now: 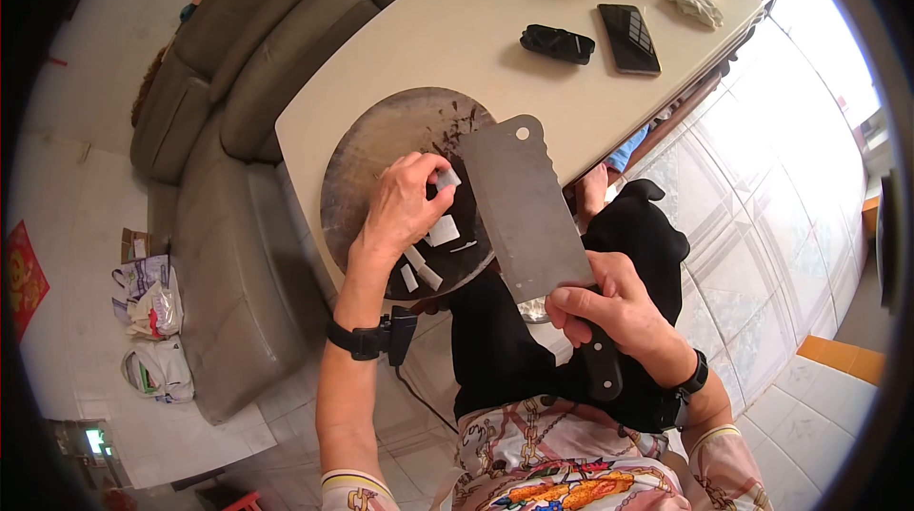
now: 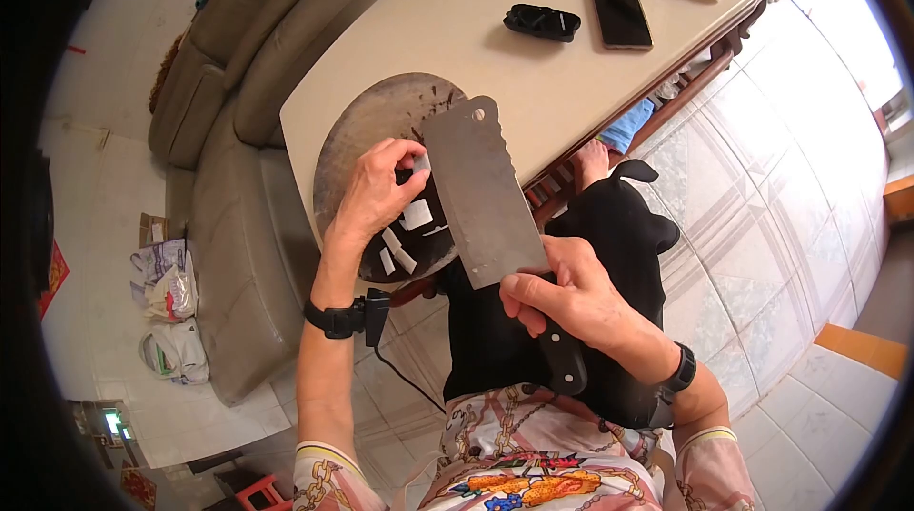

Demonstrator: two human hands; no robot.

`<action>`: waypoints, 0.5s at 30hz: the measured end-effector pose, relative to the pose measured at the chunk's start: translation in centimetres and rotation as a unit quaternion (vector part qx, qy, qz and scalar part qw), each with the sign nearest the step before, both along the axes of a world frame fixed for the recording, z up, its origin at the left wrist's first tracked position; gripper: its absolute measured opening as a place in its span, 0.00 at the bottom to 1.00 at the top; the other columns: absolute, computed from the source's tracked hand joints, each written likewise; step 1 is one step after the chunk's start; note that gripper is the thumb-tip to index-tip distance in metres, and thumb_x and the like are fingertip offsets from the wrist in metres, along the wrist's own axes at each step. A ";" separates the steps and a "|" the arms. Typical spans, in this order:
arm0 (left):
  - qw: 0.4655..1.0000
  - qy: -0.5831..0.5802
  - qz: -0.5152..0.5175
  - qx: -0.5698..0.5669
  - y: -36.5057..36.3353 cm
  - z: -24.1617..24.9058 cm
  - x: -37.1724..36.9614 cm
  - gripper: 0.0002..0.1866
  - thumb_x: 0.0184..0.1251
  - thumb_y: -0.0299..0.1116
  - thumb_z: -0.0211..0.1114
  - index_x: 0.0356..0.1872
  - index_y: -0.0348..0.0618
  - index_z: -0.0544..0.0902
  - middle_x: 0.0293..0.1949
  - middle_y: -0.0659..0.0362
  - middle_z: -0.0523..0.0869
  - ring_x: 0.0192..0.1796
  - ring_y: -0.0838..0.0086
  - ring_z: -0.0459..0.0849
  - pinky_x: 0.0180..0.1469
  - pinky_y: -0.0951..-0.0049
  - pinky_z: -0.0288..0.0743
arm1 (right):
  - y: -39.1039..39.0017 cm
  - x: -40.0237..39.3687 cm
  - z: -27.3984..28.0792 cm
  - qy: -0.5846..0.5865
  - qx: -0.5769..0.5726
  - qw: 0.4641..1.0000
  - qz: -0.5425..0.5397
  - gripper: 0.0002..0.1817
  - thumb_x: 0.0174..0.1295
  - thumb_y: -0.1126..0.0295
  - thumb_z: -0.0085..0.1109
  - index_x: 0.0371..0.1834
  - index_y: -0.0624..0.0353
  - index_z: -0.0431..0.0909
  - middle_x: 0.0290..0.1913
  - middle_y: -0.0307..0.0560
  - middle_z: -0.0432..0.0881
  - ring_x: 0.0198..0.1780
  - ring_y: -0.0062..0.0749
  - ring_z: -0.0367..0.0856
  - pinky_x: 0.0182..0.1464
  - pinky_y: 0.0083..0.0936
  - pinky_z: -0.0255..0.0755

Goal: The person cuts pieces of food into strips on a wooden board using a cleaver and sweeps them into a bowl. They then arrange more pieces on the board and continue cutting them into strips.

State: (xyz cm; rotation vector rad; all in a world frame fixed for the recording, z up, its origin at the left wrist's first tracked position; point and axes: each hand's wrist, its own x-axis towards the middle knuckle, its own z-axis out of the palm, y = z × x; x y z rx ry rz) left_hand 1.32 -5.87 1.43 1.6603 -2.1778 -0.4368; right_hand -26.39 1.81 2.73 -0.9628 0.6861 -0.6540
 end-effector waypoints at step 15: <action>0.987 0.072 0.145 0.019 4.9 0.6 -0.4 0.17 0.48 0.29 0.73 0.41 0.39 0.83 0.41 0.53 0.84 0.38 0.62 0.82 0.44 0.66 0.77 | -0.1 -0.2 -0.3 -0.009 -0.001 1.000 0.005 0.09 0.63 0.71 0.56 0.29 0.65 0.74 0.23 0.40 0.78 0.21 0.18 0.73 0.24 0.18 0.68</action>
